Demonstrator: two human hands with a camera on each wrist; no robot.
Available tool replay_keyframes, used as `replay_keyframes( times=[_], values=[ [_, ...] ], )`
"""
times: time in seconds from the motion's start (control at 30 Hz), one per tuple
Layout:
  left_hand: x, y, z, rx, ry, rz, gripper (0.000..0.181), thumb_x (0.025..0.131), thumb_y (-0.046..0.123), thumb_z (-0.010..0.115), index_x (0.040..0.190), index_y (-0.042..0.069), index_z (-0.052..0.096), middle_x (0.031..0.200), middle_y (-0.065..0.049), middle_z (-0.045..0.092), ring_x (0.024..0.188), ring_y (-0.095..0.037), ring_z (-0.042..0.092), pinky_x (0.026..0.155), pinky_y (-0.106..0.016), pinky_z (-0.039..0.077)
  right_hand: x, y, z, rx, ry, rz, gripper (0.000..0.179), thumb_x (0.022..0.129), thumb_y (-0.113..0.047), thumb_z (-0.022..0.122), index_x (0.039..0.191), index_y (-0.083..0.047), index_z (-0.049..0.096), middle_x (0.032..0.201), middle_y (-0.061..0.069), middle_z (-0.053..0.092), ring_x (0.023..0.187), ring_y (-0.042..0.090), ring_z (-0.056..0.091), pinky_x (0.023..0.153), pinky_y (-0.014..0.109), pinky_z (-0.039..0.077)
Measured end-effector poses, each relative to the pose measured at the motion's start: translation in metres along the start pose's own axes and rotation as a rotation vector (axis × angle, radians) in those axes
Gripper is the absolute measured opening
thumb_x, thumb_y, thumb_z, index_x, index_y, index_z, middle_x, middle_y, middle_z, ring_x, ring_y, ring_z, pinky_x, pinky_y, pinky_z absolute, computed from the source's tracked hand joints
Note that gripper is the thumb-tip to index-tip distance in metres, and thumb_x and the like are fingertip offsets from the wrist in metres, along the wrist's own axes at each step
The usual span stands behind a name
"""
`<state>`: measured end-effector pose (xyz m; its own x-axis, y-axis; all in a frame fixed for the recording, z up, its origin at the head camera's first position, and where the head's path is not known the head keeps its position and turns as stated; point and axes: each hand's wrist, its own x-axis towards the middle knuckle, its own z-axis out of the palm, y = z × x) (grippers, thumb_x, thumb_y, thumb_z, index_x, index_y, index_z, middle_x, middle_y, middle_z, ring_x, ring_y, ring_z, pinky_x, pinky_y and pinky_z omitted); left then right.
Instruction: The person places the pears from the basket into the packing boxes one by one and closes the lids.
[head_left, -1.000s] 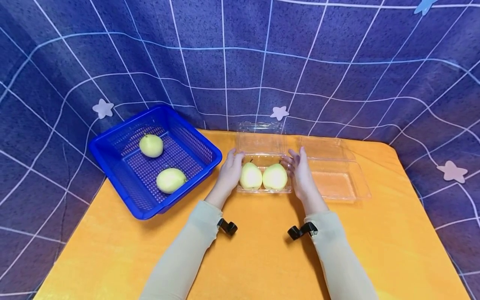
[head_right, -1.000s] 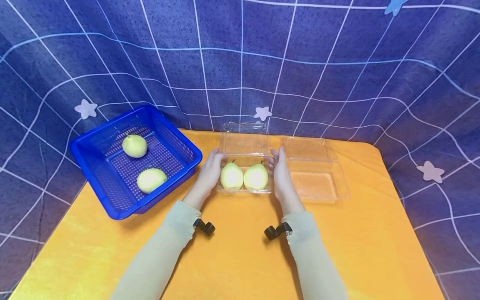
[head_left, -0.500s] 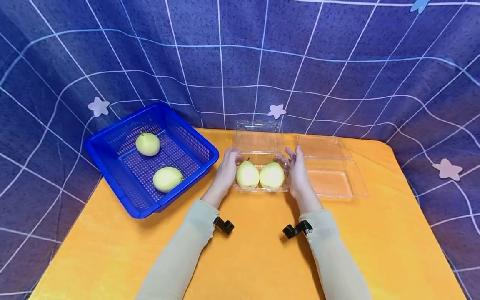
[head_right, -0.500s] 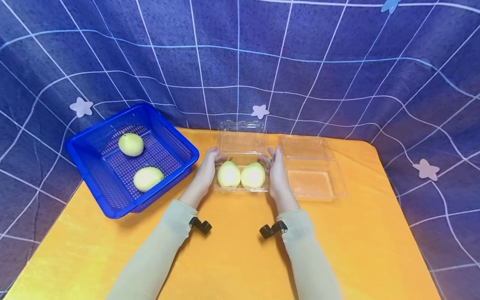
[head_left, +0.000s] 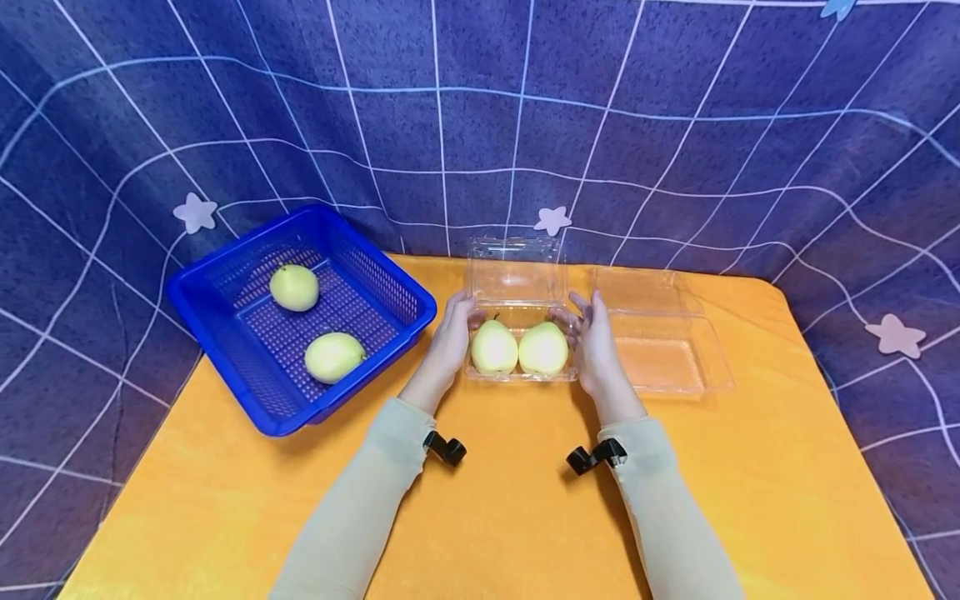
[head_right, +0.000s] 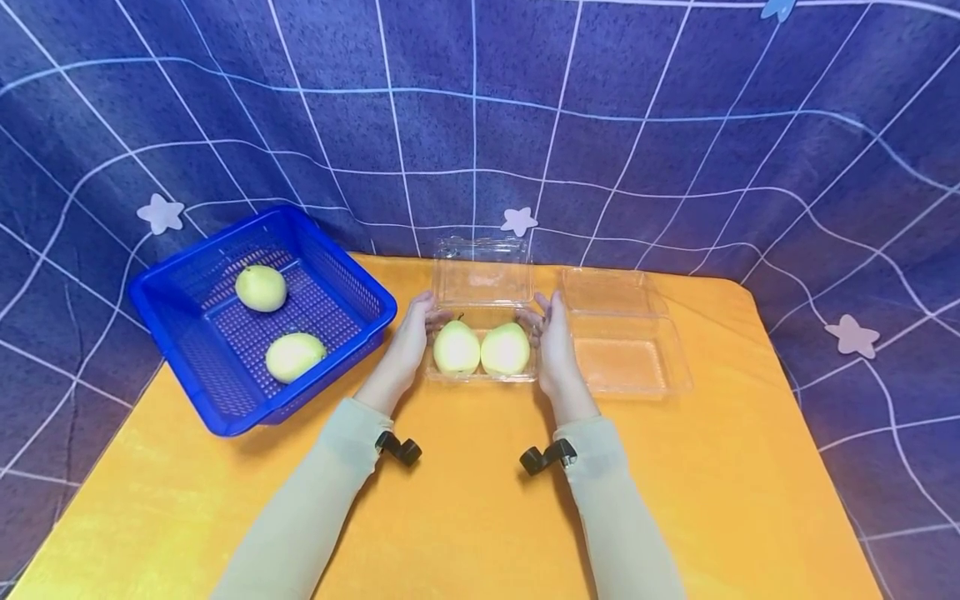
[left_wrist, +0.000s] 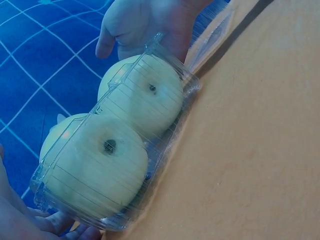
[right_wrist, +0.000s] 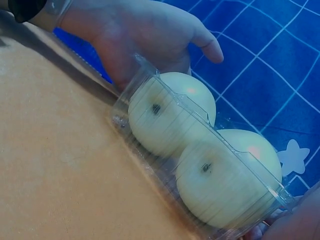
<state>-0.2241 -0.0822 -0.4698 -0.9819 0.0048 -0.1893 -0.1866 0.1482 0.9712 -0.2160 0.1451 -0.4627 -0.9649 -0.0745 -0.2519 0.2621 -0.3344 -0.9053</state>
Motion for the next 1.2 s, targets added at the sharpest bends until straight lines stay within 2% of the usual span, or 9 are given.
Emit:
replay_keyframes(
  times=[0.23,0.43,0.83,1.2],
  values=[
    [0.0009,0.0017,0.0000,-0.014,-0.013,0.005,0.071,0.100,0.056,0.036,0.159,0.017,0.025,0.135,-0.008,0.063,0.130,-0.027,0.051,0.118,-0.047,0.024,0.0011,0.0001,-0.0015,-0.010,0.006,-0.003,0.073,0.105,-0.061,0.015,0.161,-0.015,0.018,0.152,0.022,0.043,0.143,0.029,0.036,0.113,0.036,0.021],
    [0.0009,0.0025,0.0006,-0.025,-0.024,0.018,0.068,0.101,0.054,0.036,0.158,0.018,0.026,0.136,-0.011,0.061,0.129,-0.029,0.052,0.115,-0.047,0.028,0.0011,-0.0004,-0.0028,-0.014,0.011,-0.003,0.070,0.106,-0.060,0.015,0.160,-0.016,0.021,0.152,0.022,0.043,0.141,0.029,0.038,0.104,0.031,0.027],
    [-0.0011,0.0057,-0.0008,-0.036,-0.045,0.008,0.071,0.102,0.053,0.034,0.161,0.016,0.017,0.143,-0.012,0.055,0.132,-0.031,0.049,0.114,-0.048,0.032,-0.0011,-0.0027,-0.0019,-0.022,0.012,-0.006,0.069,0.106,-0.059,0.016,0.160,-0.016,0.021,0.152,0.021,0.043,0.142,0.029,0.038,0.096,0.027,0.029],
    [-0.0046,0.0083,-0.0021,-0.050,-0.042,0.017,0.069,0.101,0.052,0.036,0.160,0.018,0.021,0.141,-0.013,0.056,0.130,-0.032,0.049,0.110,-0.051,0.034,-0.0011,-0.0027,-0.0025,-0.016,-0.001,-0.007,0.070,0.106,-0.059,0.017,0.160,-0.015,0.022,0.152,0.021,0.042,0.143,0.031,0.036,0.099,0.028,0.029]
  ],
)
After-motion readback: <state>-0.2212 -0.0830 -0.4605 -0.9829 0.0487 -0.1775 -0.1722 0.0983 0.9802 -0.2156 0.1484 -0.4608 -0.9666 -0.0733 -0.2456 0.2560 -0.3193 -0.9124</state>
